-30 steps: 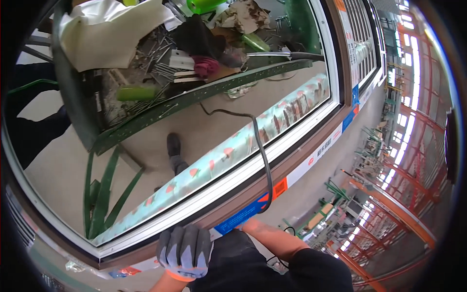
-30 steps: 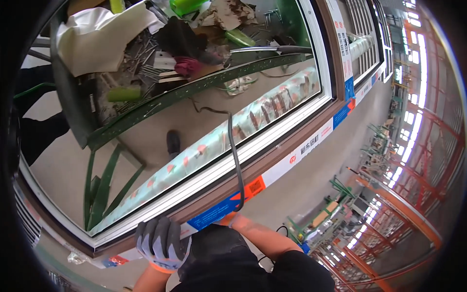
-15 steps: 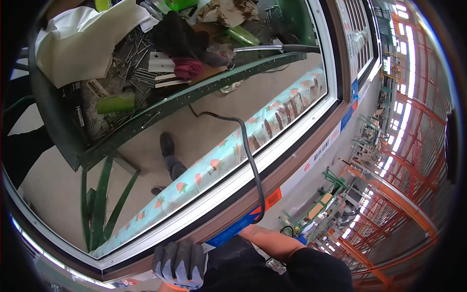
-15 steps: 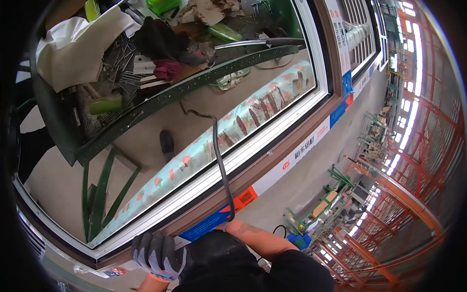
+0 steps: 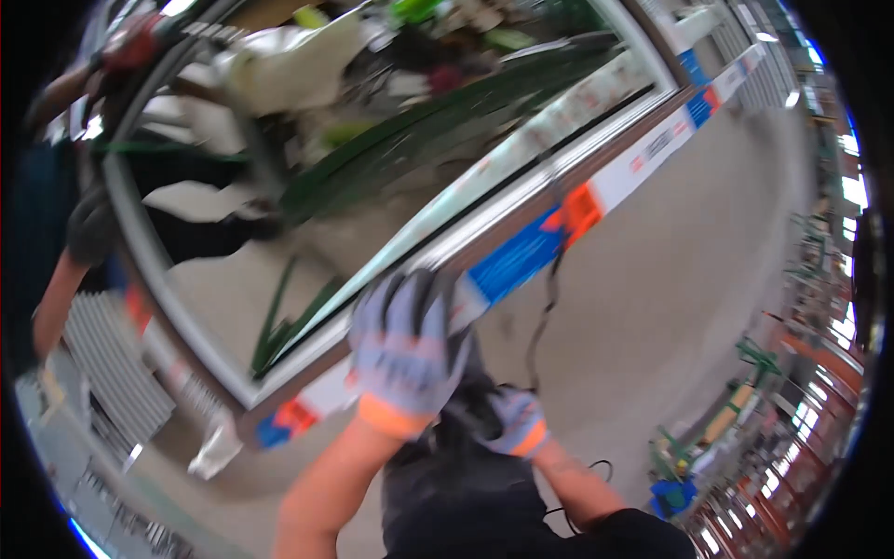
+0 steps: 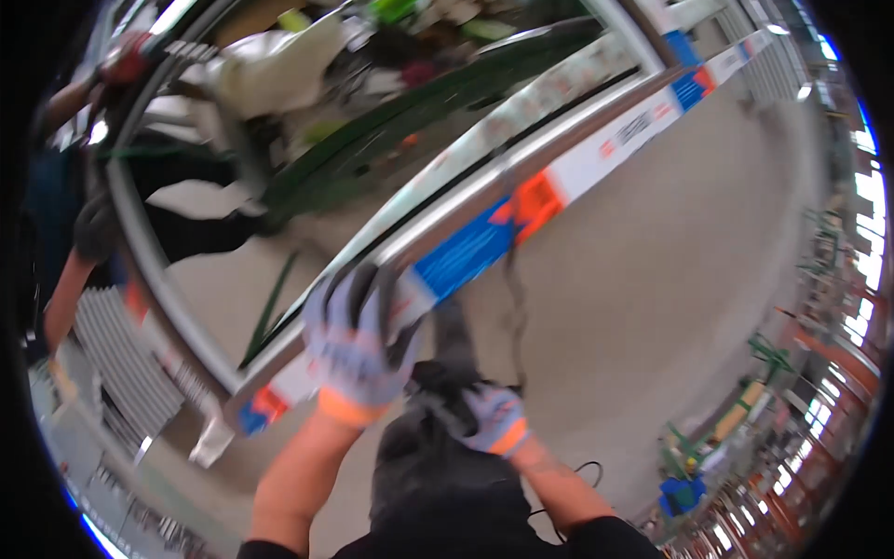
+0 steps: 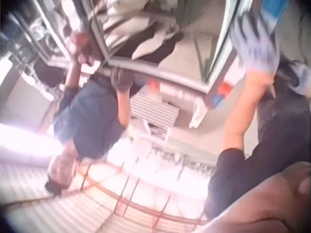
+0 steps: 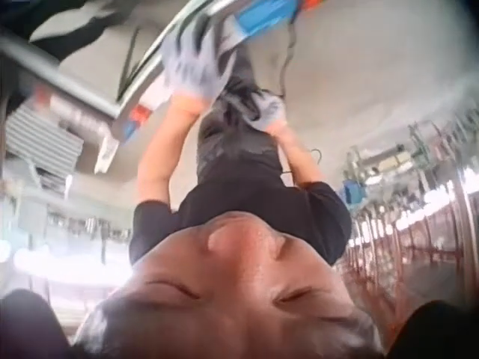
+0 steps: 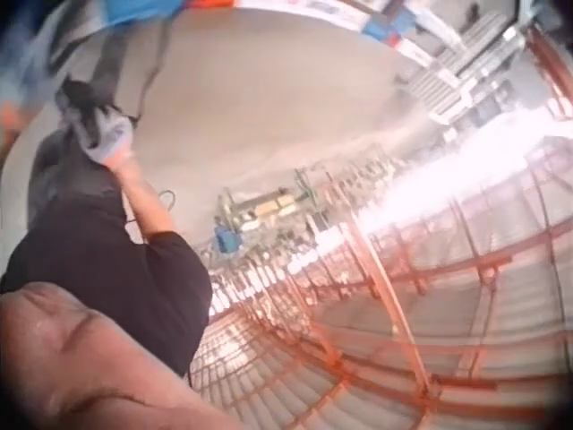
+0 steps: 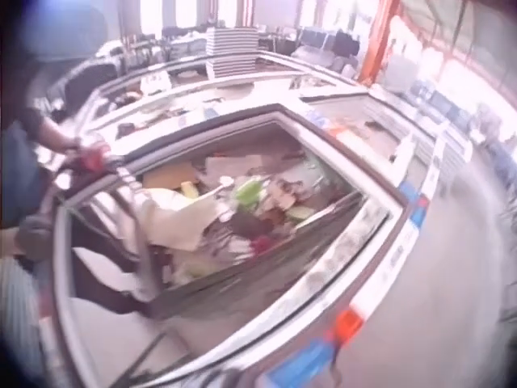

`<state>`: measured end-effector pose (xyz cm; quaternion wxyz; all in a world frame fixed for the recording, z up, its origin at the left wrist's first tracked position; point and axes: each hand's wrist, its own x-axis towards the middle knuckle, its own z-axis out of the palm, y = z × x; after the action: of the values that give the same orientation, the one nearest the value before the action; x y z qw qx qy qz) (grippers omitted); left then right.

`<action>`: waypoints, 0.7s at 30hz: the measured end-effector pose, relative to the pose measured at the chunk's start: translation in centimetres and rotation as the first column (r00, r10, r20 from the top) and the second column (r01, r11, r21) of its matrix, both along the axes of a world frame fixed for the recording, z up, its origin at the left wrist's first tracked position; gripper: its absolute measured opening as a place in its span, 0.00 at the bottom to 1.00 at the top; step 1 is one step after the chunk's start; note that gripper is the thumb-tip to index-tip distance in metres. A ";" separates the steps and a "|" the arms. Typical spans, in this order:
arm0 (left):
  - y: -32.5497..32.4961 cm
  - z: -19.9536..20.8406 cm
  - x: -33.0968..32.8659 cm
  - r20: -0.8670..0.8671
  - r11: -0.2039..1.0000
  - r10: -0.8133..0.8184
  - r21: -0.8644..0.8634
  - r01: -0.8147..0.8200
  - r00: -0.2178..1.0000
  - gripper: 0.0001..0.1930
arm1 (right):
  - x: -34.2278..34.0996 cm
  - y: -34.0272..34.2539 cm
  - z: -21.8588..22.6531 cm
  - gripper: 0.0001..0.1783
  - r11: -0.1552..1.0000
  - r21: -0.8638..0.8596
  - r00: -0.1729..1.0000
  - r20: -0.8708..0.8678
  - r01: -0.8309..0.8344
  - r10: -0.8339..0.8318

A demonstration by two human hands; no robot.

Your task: Assembling, drilling, and applying sealant to metal window or door frames in a factory environment.

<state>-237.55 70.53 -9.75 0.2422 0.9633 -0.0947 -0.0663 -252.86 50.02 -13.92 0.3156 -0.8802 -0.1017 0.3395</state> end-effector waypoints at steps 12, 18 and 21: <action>0.5 0.4 -3.6 0.312 0.911 -0.412 0.158 0.381 0.856 0.32 | -21.6 5.4 2.7 0.33 0.713 0.639 0.803 0.243 0.290 -0.544; -1.5 -0.8 -4.2 0.207 0.912 -0.374 -0.094 0.399 0.904 0.33 | -22.8 4.7 0.2 0.48 0.622 0.727 0.776 0.201 0.291 -0.598; -5.0 -1.5 -5.4 -0.109 0.994 -0.083 -0.076 0.075 0.991 0.33 | -23.1 4.3 -2.3 0.50 0.477 0.759 0.737 -0.005 0.443 -0.676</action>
<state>-242.93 65.51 -11.25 0.2787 0.9443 -0.1213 -0.1261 -275.96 54.34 -16.18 0.7076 -0.7061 0.0253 0.0117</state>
